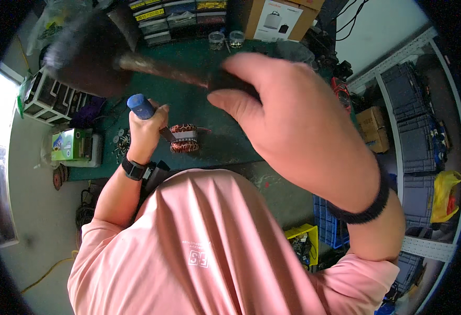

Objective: The person uses a chisel and a rubber mallet to strike a metal plate on a copper-wound electrical component. They repeatedly position the chisel and tap it with the mallet to adjust or separate the plate from the coil assembly.

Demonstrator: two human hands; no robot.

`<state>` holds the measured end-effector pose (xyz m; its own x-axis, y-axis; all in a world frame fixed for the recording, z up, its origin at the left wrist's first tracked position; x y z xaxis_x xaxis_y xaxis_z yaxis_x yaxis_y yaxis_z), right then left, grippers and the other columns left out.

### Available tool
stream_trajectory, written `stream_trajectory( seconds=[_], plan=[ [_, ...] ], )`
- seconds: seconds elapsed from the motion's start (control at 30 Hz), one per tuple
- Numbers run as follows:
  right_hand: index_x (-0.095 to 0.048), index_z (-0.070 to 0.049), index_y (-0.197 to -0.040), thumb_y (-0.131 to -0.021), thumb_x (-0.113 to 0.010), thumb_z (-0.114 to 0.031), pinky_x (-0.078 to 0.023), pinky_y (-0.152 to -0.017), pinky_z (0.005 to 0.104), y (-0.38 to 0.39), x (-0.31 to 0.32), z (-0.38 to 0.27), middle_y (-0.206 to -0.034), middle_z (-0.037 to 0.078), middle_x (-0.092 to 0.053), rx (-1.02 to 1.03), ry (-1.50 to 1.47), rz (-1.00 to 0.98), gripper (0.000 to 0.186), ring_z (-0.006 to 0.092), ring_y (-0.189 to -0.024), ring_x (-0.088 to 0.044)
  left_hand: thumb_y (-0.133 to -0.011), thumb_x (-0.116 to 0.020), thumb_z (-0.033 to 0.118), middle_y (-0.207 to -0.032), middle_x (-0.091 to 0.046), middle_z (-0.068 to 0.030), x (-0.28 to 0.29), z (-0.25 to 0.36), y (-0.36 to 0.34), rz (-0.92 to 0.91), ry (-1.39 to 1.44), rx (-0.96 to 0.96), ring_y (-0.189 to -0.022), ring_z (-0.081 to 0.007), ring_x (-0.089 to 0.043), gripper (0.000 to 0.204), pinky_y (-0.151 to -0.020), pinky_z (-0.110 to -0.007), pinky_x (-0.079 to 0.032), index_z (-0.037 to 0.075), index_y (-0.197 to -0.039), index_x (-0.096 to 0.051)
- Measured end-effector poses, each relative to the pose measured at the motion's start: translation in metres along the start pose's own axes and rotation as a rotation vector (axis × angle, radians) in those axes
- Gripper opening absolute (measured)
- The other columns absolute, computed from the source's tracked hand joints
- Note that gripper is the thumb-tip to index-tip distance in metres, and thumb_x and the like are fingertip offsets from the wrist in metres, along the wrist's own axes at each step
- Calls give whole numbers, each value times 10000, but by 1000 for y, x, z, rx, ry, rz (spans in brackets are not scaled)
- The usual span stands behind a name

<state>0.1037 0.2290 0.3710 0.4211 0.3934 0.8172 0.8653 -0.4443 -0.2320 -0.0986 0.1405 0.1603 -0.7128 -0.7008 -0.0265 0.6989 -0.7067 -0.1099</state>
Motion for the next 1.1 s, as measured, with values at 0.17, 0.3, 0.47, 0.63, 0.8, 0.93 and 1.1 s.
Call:
stream_trajectory(
  seconds=[0.17,0.3,0.47,0.63,0.8,0.93,1.1],
  plan=[
    [-633,32,-1091,-903,-647,-159,-485,-692,323,0,-31,18,-897,160,-676,-40,210,-88,269,212,-772,-645,-849,-645,34,-592,-509,13,-2,-2,0,-27,-52,-41,-519,-72,-427,229,-496,-256,-321,66,-662,-518],
    [-635,37,-1075,-898,-651,-139,-490,-730,334,-5,-10,5,-932,173,-678,-47,98,-59,250,230,-819,-653,-846,-657,35,-586,-505,15,-1,-5,-4,0,-35,-33,-517,-68,-424,237,-490,-257,-310,64,-659,-515],
    [-625,40,-1089,-897,-646,-122,-491,-754,336,-9,-13,1,-933,178,-674,-5,50,-79,252,243,-834,-649,-846,-658,33,-581,-501,17,-1,-3,-5,2,-25,-34,-511,-67,-412,243,-487,-255,-302,63,-654,-512],
    [-624,46,-1096,-893,-653,-132,-490,-751,322,-5,-7,12,-937,167,-679,-59,48,-50,271,238,-830,-650,-845,-659,32,-578,-494,21,-2,-5,-3,10,-46,-36,-507,-66,-397,249,-484,-257,-295,63,-646,-512],
    [-618,53,-1081,-894,-654,-138,-492,-766,327,-2,-6,0,-939,167,-682,58,3,13,270,227,-787,-619,-845,-658,36,-568,-488,25,-2,-4,-4,18,-29,-55,-500,-64,-391,258,-477,-257,-288,61,-630,-520],
    [-608,56,-1080,-901,-647,-139,-487,-756,324,0,-26,27,-922,177,-666,-166,3,-145,267,214,-794,-610,-846,-654,31,-569,-484,24,-6,-6,-7,-3,-20,-21,-497,-64,-389,278,-477,-252,-281,66,-616,-502],
    [-606,76,-1093,-910,-644,-132,-484,-771,312,1,5,11,-902,137,-665,-4,-108,7,280,188,-822,-605,-844,-652,27,-579,-480,17,-3,-2,-10,35,9,9,-498,-74,-400,238,-483,-257,-294,67,-657,-510]
  ],
)
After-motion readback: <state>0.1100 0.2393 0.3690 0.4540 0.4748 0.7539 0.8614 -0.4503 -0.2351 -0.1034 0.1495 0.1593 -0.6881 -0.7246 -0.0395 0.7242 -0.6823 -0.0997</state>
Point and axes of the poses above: each hand's wrist, its own y-axis away from the middle knuckle, its own x-axis out of the back of the hand, z = x × y, the point moved 7 cm from there along -y, towards the middle knuckle
